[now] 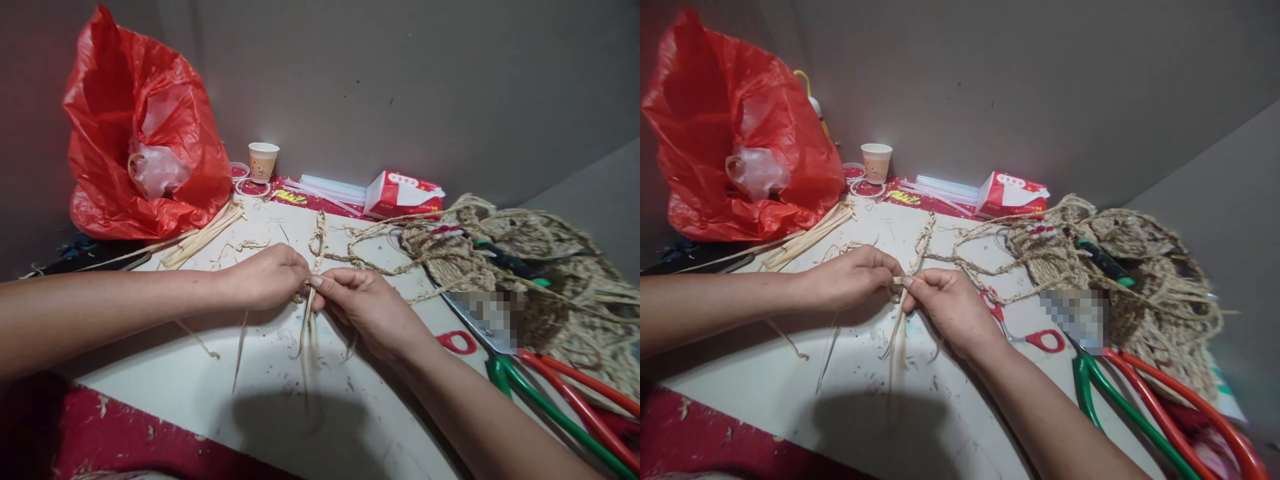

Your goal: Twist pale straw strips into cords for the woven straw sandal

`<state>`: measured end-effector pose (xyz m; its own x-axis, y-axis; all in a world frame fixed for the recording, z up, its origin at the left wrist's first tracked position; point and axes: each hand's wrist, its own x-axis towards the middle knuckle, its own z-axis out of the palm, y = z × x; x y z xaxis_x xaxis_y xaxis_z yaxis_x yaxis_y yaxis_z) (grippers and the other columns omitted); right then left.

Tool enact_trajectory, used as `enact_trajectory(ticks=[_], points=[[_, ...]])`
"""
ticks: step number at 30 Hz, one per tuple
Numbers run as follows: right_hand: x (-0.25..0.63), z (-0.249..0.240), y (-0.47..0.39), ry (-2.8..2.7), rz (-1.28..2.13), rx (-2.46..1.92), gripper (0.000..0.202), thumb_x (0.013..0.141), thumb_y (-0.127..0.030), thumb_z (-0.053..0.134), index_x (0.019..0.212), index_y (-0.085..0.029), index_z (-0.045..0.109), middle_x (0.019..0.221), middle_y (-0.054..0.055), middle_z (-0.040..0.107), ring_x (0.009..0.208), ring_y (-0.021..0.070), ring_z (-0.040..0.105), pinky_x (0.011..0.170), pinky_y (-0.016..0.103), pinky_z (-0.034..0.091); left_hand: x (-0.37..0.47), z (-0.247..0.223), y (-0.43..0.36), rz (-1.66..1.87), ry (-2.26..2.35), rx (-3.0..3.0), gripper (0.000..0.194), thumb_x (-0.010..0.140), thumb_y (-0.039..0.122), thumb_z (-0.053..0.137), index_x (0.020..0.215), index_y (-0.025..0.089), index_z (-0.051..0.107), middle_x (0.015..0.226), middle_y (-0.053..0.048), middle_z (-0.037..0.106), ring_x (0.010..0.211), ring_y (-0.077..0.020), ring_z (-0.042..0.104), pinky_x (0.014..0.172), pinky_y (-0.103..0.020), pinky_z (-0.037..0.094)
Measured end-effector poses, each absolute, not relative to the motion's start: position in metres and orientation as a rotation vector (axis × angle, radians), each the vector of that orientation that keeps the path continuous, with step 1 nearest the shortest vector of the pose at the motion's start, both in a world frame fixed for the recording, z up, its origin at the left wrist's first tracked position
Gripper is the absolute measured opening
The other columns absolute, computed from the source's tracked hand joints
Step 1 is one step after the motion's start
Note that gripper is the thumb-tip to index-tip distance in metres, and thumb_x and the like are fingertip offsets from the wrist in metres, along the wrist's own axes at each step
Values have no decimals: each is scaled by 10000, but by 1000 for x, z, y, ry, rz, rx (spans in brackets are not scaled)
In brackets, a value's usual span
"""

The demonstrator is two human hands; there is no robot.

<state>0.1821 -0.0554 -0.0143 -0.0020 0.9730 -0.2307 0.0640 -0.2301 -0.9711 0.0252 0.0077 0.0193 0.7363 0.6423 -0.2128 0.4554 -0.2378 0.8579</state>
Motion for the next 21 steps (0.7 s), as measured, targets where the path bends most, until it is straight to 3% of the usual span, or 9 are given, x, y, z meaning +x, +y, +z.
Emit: enact_trajectory(ticks=[3,7,12,17,21], points=[[177,-14,-57,-946,1403,-1400,336,666,-439,703,547,-134,628,366,-53,404,371,50,259,402,215,149,29,25,-2,229,933,1796,218,739,174,397,634,139,584,497,30,445,460,-85,367,458,-221,277],[169,-14,-60,-801,1424,-1321,347,649,-436,720,535,-143,573,371,-44,450,345,40,279,375,201,149,39,27,-16,264,1015,1705,183,781,175,412,659,145,545,498,30,473,426,-74,380,429,-209,288],[162,-12,-65,-755,1420,-1185,348,696,-400,708,521,-150,541,397,-26,479,381,58,383,371,181,222,48,14,-23,359,1000,1712,106,805,148,384,758,162,479,601,-10,583,521,-101,529,500,-206,401],[160,-8,-65,-631,1361,-1149,255,640,-282,756,533,-147,568,380,-79,383,361,34,288,359,172,215,52,4,-24,479,958,1953,123,787,130,429,885,151,499,735,-42,624,668,-127,578,617,-226,452],[162,-4,-62,-556,1314,-1176,173,616,-225,750,558,-146,607,384,-74,413,348,33,268,342,178,199,50,18,-24,389,961,2035,189,776,163,480,953,132,539,728,-36,615,648,-130,555,588,-223,429]])
